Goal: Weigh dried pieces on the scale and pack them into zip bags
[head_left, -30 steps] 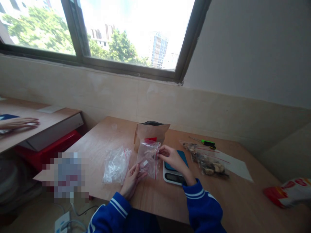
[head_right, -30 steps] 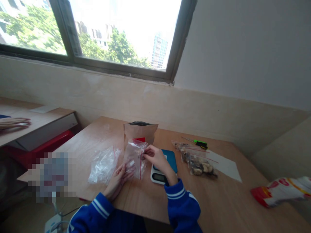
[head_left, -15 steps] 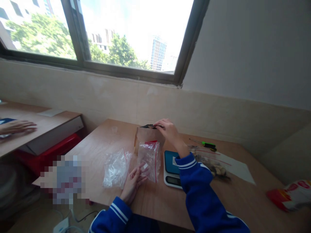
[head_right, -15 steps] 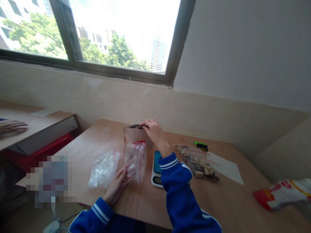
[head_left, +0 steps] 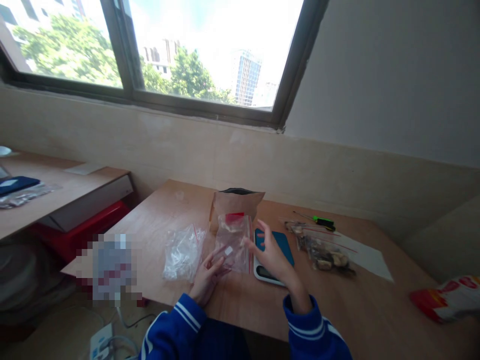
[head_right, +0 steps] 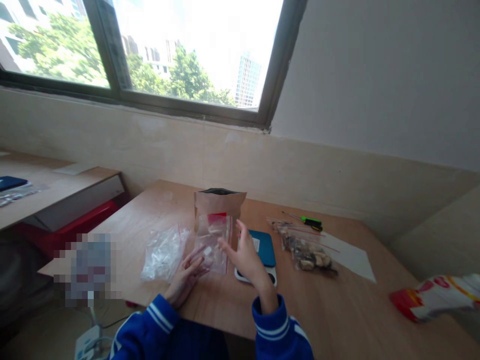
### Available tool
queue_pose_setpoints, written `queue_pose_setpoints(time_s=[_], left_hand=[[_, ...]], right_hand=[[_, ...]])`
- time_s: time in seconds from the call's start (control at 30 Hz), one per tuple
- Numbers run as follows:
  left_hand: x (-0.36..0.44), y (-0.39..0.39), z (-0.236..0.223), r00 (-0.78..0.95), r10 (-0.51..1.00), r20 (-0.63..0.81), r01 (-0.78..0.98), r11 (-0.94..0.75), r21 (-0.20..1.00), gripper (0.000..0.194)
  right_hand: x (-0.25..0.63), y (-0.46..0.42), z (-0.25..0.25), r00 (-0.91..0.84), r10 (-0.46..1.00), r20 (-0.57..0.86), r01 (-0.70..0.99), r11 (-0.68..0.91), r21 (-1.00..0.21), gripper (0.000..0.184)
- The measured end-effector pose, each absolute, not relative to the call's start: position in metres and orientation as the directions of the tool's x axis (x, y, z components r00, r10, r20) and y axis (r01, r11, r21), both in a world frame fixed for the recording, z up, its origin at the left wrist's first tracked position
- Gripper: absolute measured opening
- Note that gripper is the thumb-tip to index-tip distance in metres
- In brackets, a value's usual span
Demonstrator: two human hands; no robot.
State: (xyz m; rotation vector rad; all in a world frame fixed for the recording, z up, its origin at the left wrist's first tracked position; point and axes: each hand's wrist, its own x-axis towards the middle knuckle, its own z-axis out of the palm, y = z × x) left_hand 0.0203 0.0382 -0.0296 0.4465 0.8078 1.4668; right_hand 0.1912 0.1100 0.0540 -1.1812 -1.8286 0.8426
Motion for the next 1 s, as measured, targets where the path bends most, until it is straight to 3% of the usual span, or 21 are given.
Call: queue_pose_setpoints(time_s=[0.07, 0.27, 0.4, 0.47, 0.57, 0.77, 0.87, 0.93, 1.0], left_hand=[[0.024, 0.034, -0.026, -0.099, 0.976, -0.195, -0.703, 0.070, 0.707, 0.047], [0.025, 0.019, -0.011, -0.065, 0.995, -0.074, -0.625, 0.017, 0.780, 0.038], [0.013, 0.006, -0.001, -0.068, 0.996, -0.065, -0.538, 0.019, 0.843, 0.056], [0.007, 0.000, 0.004, -0.056, 0.996, -0.074, -0.537, 0.032, 0.843, 0.061], [-0.001, -0.006, 0.011, -0.143, 0.985, -0.091, -0.524, 0.002, 0.852, 0.050], [-0.027, 0.006, 0.023, -0.406, 0.912, -0.054, -0.227, -0.043, 0.973, 0.047], [-0.058, 0.018, 0.031, -0.525, 0.850, 0.036, -0.040, -0.067, 0.997, 0.047], [-0.079, 0.026, 0.033, -0.613, 0.785, 0.089, 0.250, 0.086, 0.964, 0.045], [-0.093, 0.034, 0.032, -0.669, 0.735, 0.108, 0.329, 0.163, 0.930, 0.051]], right_hand=[[0.190, 0.095, 0.031, -0.270, 0.957, 0.109, 0.325, 0.197, -0.925, 0.083], [0.185, 0.083, 0.015, -0.207, 0.972, -0.114, 0.091, -0.097, -0.991, 0.088], [0.182, 0.077, 0.028, -0.293, 0.943, -0.159, -0.025, -0.173, -0.985, 0.067], [0.177, 0.073, 0.032, -0.390, 0.911, -0.133, -0.046, -0.163, -0.986, 0.054], [0.164, 0.067, 0.031, -0.412, 0.908, -0.079, -0.041, -0.105, -0.994, 0.047], [0.155, 0.057, 0.018, -0.490, 0.870, -0.056, -0.026, -0.079, -0.997, 0.044], [0.183, 0.065, 0.007, -0.353, 0.936, -0.006, 0.042, 0.010, -0.999, 0.040], [0.216, 0.078, -0.002, -0.160, 0.984, 0.079, 0.161, 0.105, -0.981, 0.037], [0.257, 0.095, -0.011, 0.032, 0.979, 0.203, 0.300, 0.185, -0.936, 0.037]])
